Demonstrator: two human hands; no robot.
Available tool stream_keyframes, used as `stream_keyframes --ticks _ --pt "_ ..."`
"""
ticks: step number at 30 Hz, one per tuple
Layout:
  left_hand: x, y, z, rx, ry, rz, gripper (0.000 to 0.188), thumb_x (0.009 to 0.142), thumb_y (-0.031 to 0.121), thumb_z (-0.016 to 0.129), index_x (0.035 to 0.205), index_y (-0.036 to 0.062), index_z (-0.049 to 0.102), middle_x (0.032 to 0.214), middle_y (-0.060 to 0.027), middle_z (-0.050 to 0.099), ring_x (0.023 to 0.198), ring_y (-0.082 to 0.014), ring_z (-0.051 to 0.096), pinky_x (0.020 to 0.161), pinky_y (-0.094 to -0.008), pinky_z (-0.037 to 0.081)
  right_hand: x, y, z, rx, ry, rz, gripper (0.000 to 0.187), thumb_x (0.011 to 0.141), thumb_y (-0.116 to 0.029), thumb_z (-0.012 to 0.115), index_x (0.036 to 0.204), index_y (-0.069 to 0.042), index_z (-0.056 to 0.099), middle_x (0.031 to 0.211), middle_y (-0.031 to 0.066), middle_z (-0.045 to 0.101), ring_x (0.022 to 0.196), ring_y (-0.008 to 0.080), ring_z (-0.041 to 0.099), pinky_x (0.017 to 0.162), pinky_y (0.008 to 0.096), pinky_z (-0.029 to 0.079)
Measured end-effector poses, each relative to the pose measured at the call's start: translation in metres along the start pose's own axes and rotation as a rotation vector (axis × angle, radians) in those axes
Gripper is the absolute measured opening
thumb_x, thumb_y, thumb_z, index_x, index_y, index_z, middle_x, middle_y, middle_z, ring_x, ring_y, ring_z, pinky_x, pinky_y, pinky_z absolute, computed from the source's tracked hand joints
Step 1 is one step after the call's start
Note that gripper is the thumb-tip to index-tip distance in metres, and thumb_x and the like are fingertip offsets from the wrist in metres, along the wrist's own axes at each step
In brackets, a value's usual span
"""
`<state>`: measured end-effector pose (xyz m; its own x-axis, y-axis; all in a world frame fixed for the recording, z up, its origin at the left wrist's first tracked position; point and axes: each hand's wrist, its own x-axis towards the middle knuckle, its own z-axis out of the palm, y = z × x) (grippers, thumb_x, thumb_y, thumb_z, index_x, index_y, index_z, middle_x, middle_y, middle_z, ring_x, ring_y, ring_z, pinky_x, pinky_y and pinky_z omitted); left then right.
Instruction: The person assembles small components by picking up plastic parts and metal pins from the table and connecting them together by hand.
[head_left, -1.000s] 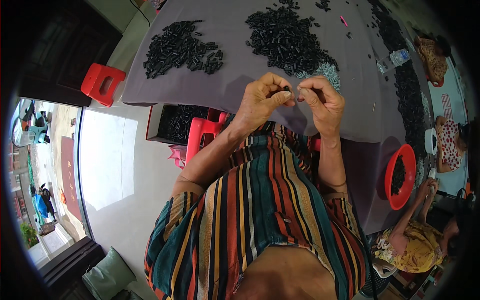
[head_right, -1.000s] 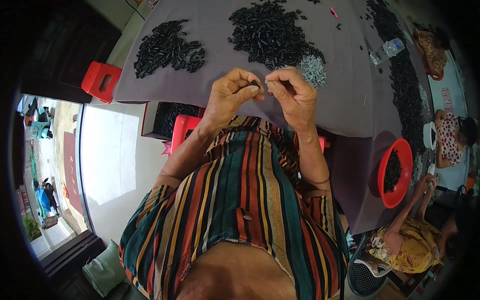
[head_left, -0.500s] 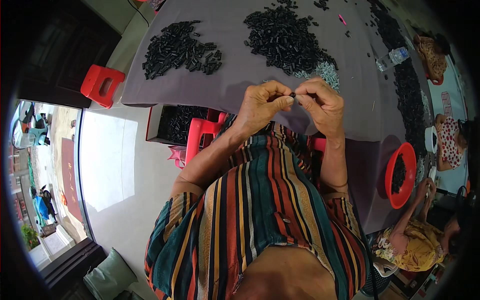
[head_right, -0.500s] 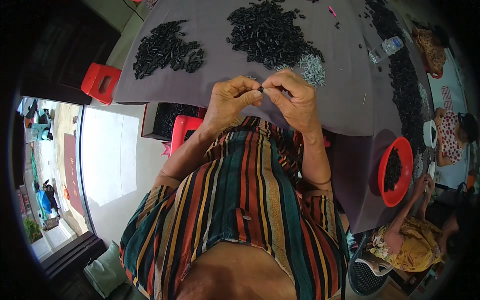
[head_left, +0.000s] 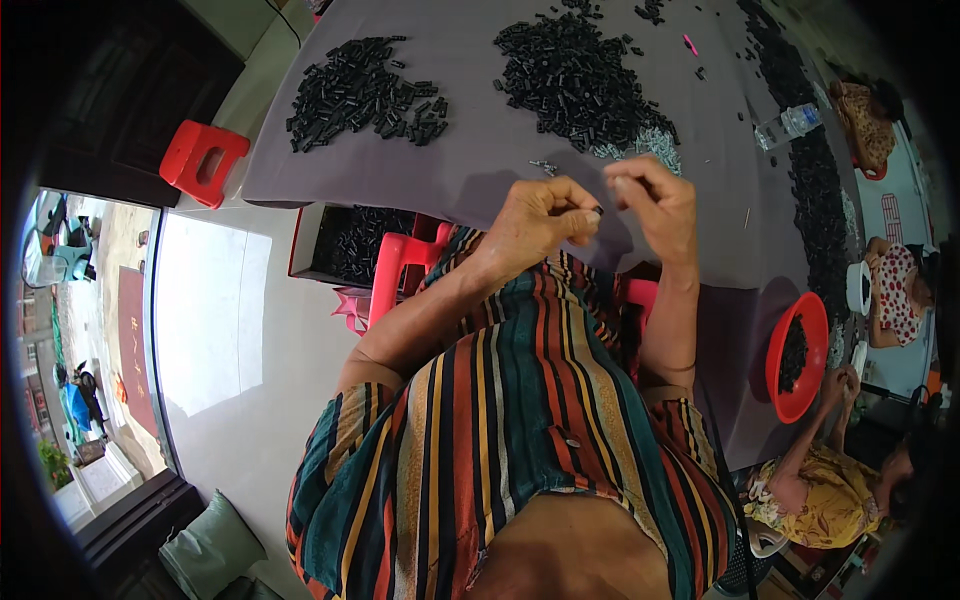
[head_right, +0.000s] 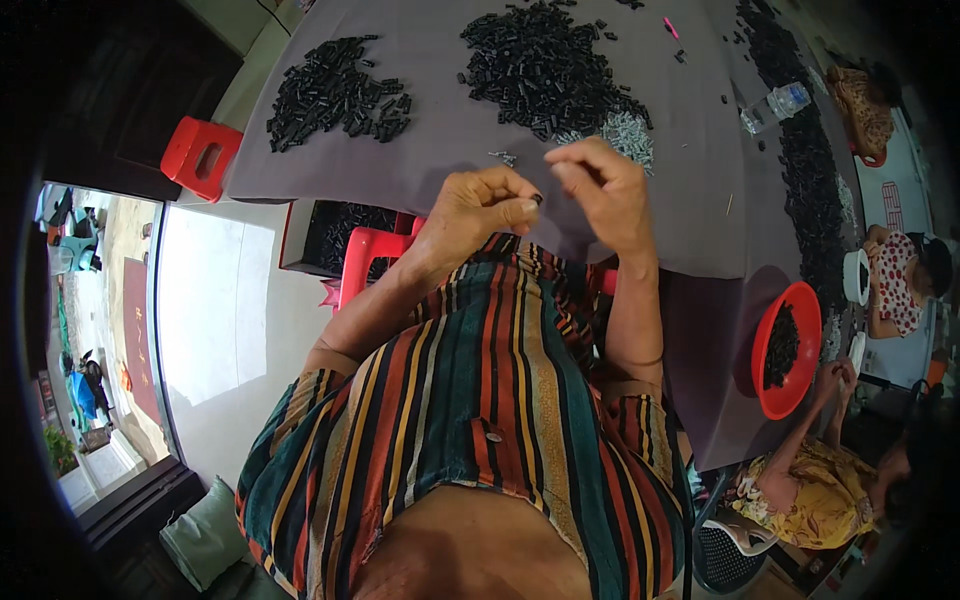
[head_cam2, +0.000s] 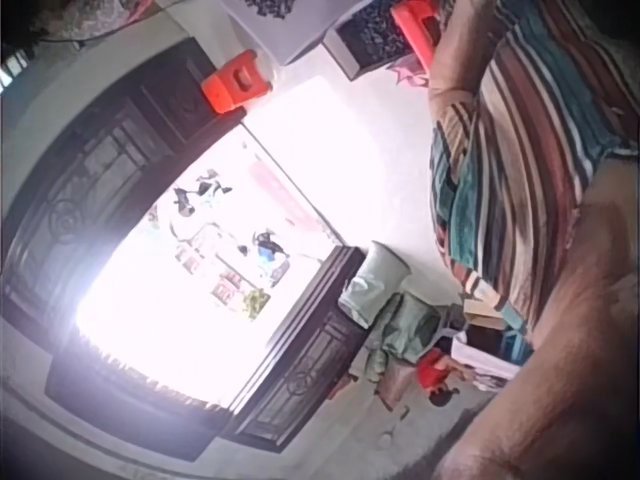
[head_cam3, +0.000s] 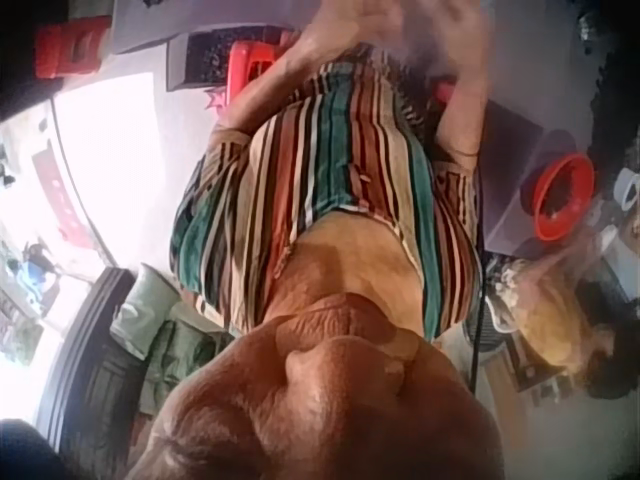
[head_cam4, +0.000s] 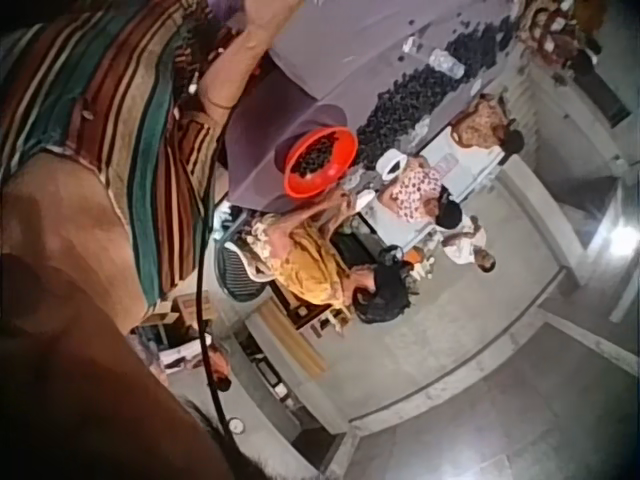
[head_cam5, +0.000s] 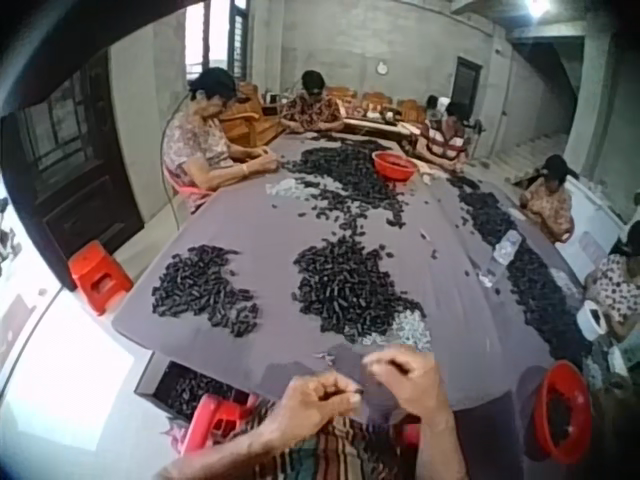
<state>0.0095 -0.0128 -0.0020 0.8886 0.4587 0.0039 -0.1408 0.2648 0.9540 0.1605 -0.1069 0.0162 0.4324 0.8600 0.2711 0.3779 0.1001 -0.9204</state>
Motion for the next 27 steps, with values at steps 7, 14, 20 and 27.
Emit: stream_keyframes --ticks 7,14,20,27 --pt "-0.003 -0.007 0.006 0.061 -0.217 -0.050 0.007 0.081 0.005 0.060 0.084 -0.0020 0.059 0.072 -0.0031 0.059 0.063 -0.0075 0.055 0.059 -0.0215 0.046 0.029 0.052 0.021 -0.386 0.127 -0.127 0.009 0.078 -0.003 0.057 0.085 -0.002 0.063 0.075 0.0069 0.058 0.060 0.0152 0.054 0.057 0.0266 0.043" --pt "-0.002 -0.003 0.002 0.097 -0.192 -0.059 0.005 0.081 0.003 0.059 0.083 -0.0018 0.059 0.070 -0.0025 0.057 0.064 -0.0072 0.054 0.059 -0.0216 0.045 0.077 0.087 0.054 -0.842 -0.023 -0.439 0.014 0.076 -0.003 0.054 0.088 -0.006 0.059 0.081 0.0080 0.053 0.081 0.0256 0.056 0.067 0.0358 0.048" --pt "-0.003 -0.004 0.004 0.133 -0.169 -0.006 0.005 0.081 0.003 0.059 0.083 -0.0016 0.058 0.069 -0.0021 0.057 0.063 -0.0072 0.054 0.059 -0.0211 0.045 0.086 0.091 0.051 -0.876 -0.091 -0.376 0.015 0.077 -0.004 0.056 0.092 -0.006 0.057 0.085 0.0082 0.052 0.082 0.0256 0.055 0.067 0.0350 0.047" --pt "-0.002 -0.012 0.004 0.140 -0.171 -0.044 0.005 0.081 0.002 0.059 0.081 -0.0021 0.057 0.070 -0.0023 0.057 0.062 -0.0076 0.055 0.058 -0.0218 0.046 0.067 0.085 0.034 -0.815 -0.079 -0.304 0.015 0.074 -0.002 0.059 0.089 -0.006 0.057 0.085 0.0096 0.054 0.080 0.0278 0.057 0.070 0.0378 0.047"
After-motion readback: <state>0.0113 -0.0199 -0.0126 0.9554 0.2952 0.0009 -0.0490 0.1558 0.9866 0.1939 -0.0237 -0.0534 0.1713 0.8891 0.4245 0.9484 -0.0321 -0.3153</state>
